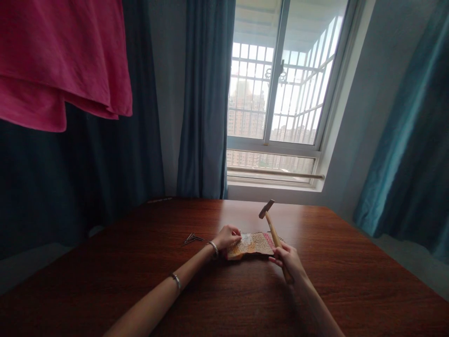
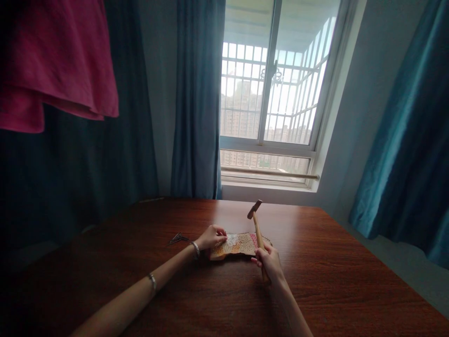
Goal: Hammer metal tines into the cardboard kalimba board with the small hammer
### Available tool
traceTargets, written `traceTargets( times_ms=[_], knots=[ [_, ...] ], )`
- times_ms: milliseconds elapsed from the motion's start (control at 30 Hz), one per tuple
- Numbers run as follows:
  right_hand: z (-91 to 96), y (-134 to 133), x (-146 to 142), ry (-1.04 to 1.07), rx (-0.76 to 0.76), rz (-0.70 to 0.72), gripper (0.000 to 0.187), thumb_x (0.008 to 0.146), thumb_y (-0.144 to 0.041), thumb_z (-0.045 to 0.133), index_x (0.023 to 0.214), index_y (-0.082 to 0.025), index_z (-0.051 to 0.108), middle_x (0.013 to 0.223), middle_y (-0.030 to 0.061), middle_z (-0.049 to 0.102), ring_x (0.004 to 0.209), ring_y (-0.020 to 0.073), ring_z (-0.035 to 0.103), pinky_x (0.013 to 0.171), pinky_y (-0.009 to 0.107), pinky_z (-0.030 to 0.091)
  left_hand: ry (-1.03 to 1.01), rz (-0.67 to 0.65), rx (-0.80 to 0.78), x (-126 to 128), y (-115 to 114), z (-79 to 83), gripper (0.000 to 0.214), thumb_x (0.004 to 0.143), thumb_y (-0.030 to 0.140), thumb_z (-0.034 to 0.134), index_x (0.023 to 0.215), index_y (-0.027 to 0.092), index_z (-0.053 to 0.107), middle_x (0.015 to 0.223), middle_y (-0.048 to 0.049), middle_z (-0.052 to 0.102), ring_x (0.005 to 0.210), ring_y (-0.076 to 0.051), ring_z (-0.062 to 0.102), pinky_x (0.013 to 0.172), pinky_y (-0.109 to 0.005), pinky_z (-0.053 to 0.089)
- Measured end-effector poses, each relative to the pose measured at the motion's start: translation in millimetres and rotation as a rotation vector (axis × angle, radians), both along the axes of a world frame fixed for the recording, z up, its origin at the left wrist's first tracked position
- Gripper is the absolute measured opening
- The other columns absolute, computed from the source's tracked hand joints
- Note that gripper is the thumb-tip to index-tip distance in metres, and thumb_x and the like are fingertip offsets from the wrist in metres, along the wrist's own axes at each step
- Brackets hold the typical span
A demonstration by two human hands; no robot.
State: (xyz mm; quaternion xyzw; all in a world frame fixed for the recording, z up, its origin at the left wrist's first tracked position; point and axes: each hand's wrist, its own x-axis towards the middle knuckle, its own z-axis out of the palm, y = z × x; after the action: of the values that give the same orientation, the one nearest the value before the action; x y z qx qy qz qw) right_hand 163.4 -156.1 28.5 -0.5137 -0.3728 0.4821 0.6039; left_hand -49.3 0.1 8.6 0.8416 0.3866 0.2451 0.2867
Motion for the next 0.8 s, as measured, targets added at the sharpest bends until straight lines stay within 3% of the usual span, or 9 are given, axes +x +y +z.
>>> traceTargets(
  times_ms=[133,233,333,467,800],
  knots=[
    [-0.9,1.2,-5.1,-0.063,0.022,-0.022,0.022,0.057,-0.019,0.058,0.078,-0.013,0.060,0.042,-0.0091,0.044,0.033,0.0052,0.040,0.043,0.022,0.045,-0.014,-0.033,0.016,-0.6,0.4,-4.1,0.028,0.066,0.034,0.056,0.076,0.012,0.071,0.072,-0.0046,0.068,0.069,-0.015,0.057,0.066,-0.022,0.041],
    [-1.1,-0.2,-9.4,-0.069,0.004,0.017,0.033,0.057,-0.017,0.054,0.090,-0.013,0.061,0.041,-0.0104,0.043,0.031,0.0049,0.038,0.047,0.024,0.047,-0.032,-0.029,0.036,0.3,-1.3,-6.3,0.026,0.067,0.033,0.056,0.076,0.013,0.071,0.072,-0.0038,0.068,0.070,-0.015,0.056,0.068,-0.022,0.040],
    [-0.9,-2.6,-12.3,-0.063,-0.006,0.041,0.023,0.057,-0.017,0.053,0.079,-0.014,0.061,0.042,-0.0109,0.042,0.029,0.0021,0.032,0.055,0.029,0.051,-0.026,-0.021,0.058,1.9,-3.8,-7.2,0.026,0.068,0.032,0.055,0.076,0.013,0.070,0.072,-0.0033,0.067,0.069,-0.014,0.055,0.067,-0.021,0.040],
    [-3.1,-2.6,-13.2,-0.069,-0.016,0.027,0.006,0.056,-0.019,0.055,0.060,-0.015,0.055,0.045,-0.0088,0.045,0.031,0.0024,0.034,0.049,0.028,0.050,-0.017,-0.016,0.095,3.5,-7.3,-7.4,0.026,0.070,0.032,0.054,0.079,0.013,0.069,0.072,-0.0034,0.066,0.068,-0.014,0.054,0.064,-0.021,0.039],
    [-21.3,6.5,-12.6,-0.038,-0.017,0.054,0.009,0.056,-0.019,0.056,0.053,-0.016,0.048,0.037,-0.0097,0.042,0.027,0.0015,0.032,0.051,0.025,0.048,0.022,-0.026,0.190,6.6,-9.7,-5.3,0.020,0.074,0.029,0.052,0.076,0.015,0.067,0.075,-0.0039,0.066,0.070,-0.014,0.055,0.066,-0.021,0.039]
  ],
)
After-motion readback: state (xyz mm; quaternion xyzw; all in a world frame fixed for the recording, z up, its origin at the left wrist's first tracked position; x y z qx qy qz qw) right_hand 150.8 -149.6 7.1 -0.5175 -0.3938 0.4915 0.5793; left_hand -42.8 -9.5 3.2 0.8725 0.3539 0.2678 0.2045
